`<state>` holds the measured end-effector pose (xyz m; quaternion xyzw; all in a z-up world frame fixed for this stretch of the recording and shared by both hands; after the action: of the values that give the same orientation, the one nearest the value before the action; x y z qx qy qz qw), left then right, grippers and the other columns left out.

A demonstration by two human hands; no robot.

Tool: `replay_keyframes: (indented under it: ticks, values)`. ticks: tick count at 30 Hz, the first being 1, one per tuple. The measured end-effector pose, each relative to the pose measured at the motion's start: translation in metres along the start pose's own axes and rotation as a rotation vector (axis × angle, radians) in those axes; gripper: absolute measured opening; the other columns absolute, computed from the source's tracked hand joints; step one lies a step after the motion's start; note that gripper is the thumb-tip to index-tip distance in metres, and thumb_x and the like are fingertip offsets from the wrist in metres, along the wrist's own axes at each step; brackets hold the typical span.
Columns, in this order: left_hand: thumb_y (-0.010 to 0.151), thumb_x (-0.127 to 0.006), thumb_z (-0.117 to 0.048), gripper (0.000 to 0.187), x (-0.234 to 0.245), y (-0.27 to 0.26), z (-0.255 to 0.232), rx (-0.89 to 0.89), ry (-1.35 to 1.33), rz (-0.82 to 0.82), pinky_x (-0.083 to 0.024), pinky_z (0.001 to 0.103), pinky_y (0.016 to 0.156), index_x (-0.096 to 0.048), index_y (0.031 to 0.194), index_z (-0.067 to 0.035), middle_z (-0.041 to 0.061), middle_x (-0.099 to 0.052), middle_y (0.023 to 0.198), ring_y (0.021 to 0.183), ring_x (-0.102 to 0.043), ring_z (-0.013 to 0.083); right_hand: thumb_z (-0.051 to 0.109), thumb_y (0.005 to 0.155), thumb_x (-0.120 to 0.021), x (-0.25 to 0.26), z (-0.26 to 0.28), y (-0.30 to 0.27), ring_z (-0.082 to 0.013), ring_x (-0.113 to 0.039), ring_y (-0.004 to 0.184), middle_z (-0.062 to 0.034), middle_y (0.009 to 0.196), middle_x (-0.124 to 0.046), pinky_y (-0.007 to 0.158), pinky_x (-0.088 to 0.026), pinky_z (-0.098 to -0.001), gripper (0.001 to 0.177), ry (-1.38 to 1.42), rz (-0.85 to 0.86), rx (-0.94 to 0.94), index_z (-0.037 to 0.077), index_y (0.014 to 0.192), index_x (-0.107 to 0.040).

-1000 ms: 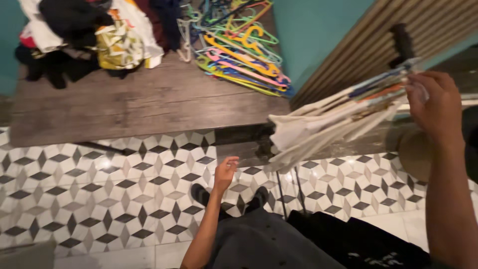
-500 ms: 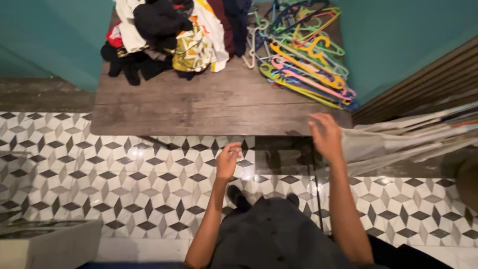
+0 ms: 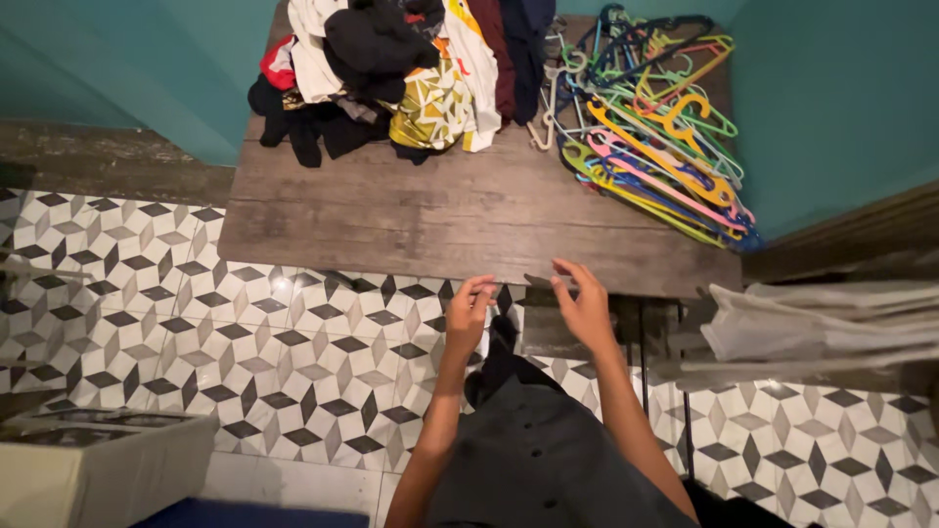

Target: The person folds a white t-shirt and a black t-shirt on a wooden table, then places each on a hanger and hangs them on a metal clothing rack. The person handles the shirts and hangers by hand.

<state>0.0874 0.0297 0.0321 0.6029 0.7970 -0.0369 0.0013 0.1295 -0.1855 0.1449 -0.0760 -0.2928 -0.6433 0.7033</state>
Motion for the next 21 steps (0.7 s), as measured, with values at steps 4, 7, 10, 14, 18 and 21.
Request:
replay_keyframes:
  ticks: [4,7,10,14,18,21]
  values:
    - [0.1,-0.061,-0.02,0.028,0.003,0.025,-0.017,0.0,0.003,-0.003,-0.053,0.025,0.073,-0.069,0.122,-0.005,0.008,-0.076,0.099,0.081,-0.071,0.0124,0.015,0.098,-0.066,-0.02,-0.007,0.026,-0.0252,-0.07,0.108,-0.0124,0.115,-0.073,0.093,-0.052,-0.0356,0.032,0.033,0.002,-0.011,0.007,0.129,-0.066]
    - [0.097,-0.062,-0.018,0.029,0.003,0.048,-0.026,-0.006,0.001,-0.011,-0.054,0.026,0.074,-0.07,0.122,-0.005,0.009,-0.076,0.1,0.082,-0.071,0.0128,0.015,0.098,-0.066,-0.031,-0.007,0.05,-0.0243,-0.07,0.108,-0.0118,0.115,-0.073,0.092,-0.052,-0.035,0.033,0.052,-0.006,-0.004,0.008,0.13,-0.065]
    - [0.097,-0.063,-0.02,0.028,0.002,0.073,-0.036,0.006,0.023,-0.015,-0.054,0.026,0.073,-0.07,0.121,-0.006,0.006,-0.077,0.098,0.08,-0.071,0.0119,0.015,0.098,-0.067,-0.038,-0.005,0.074,-0.0238,-0.07,0.108,-0.0114,0.116,-0.073,0.091,-0.052,-0.0348,0.034,0.046,0.004,0.009,0.008,0.131,-0.065]
    - [0.097,-0.063,-0.021,0.028,0.006,0.099,-0.052,-0.003,0.079,-0.063,-0.055,0.025,0.074,-0.072,0.12,-0.008,0.005,-0.079,0.1,0.08,-0.073,0.0111,0.013,0.098,-0.066,-0.046,0.001,0.102,-0.0239,-0.07,0.111,-0.0114,0.118,-0.073,0.093,-0.052,-0.0347,0.034,0.053,0.014,0.041,0.008,0.132,-0.065]
    - [0.1,-0.062,-0.022,0.027,0.013,0.127,-0.056,-0.045,0.084,-0.033,-0.055,0.027,0.074,-0.072,0.121,-0.009,0.008,-0.078,0.097,0.081,-0.07,0.0127,0.013,0.098,-0.066,-0.059,-0.003,0.123,-0.0242,-0.07,0.111,-0.0114,0.119,-0.073,0.093,-0.052,-0.0354,0.035,0.068,0.013,0.02,0.008,0.133,-0.064]
    - [0.098,-0.062,-0.02,0.026,0.019,0.147,-0.046,-0.029,0.121,-0.061,-0.056,0.028,0.076,-0.073,0.119,-0.009,0.007,-0.078,0.1,0.083,-0.073,0.0127,0.013,0.098,-0.066,-0.075,-0.013,0.134,-0.0238,-0.07,0.11,-0.0119,0.118,-0.073,0.094,-0.052,-0.0358,0.035,0.061,0.002,0.017,0.008,0.132,-0.065]
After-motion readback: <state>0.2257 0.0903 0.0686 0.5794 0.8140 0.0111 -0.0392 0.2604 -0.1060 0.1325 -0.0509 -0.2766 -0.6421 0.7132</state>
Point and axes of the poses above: each hand's wrist, its own y-axis towards the middle knuckle, its own x-axis out of the back of the hand, z = x × y, the point moved 7 cm from there along y, towards the middle knuckle
